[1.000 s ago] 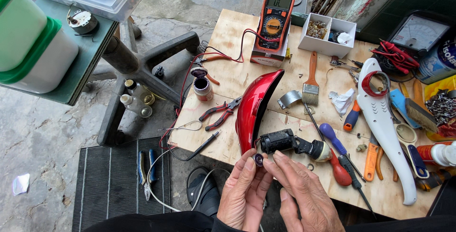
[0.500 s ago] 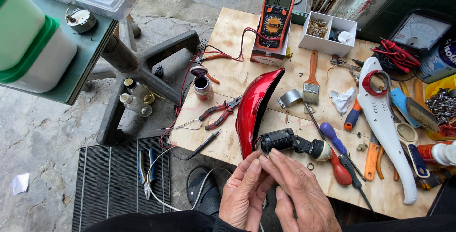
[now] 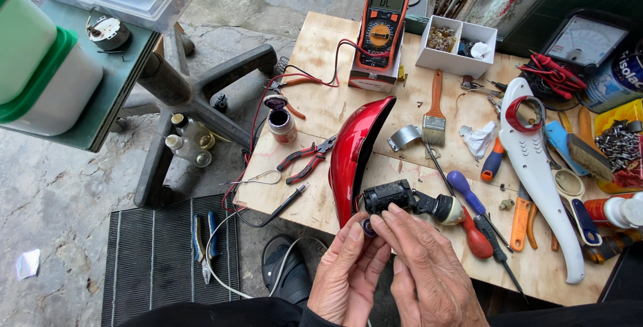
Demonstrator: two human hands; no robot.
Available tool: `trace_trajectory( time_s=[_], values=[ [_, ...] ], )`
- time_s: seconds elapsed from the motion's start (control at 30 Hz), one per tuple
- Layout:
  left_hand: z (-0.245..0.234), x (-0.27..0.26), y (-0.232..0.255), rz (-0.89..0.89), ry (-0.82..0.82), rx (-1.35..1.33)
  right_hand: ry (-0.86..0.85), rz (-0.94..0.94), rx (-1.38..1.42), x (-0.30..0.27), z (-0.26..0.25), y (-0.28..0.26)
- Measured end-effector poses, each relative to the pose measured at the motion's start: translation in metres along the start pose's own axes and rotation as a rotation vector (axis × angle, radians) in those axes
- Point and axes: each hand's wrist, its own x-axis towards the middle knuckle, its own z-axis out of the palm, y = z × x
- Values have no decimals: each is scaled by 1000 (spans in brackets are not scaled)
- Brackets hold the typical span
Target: The person applies purple grease to a small cylindrical component using a metal tool, then uses pliers to adjust a metal ring on the component. The person works at a cluttered workbench with various tools and a red motorcycle part visible.
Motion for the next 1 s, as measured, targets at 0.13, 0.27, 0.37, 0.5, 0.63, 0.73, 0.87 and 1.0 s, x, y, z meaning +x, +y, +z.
trace_trajectory(
  time_s=[0.13,0.27,0.37,0.5,0.63,0.73,0.87,1.0],
  values=[
    [5,-1,-6,-4,-32,-6,-11,-12,9,-8,0,8],
    [8,4,-15,-36,-28,-45,0,-14,-18,-19,-6,16],
    [13,4,-25,-59,4,-53,18,58,-19,-28,-18,23],
    [18,10,-42,-124,-42,-41,181,179,-15,-20,-43,27],
    [22,17,-65,-221,-78,-39,267,324,-11,-16,-56,31],
    [30,23,-76,-262,-93,-19,279,280,20,-20,-61,47],
    [37,32,-86,-276,-58,22,253,288,22,-26,-63,65],
    [45,41,-90,-275,-68,43,246,214,-11,-33,-58,88]
  ],
)
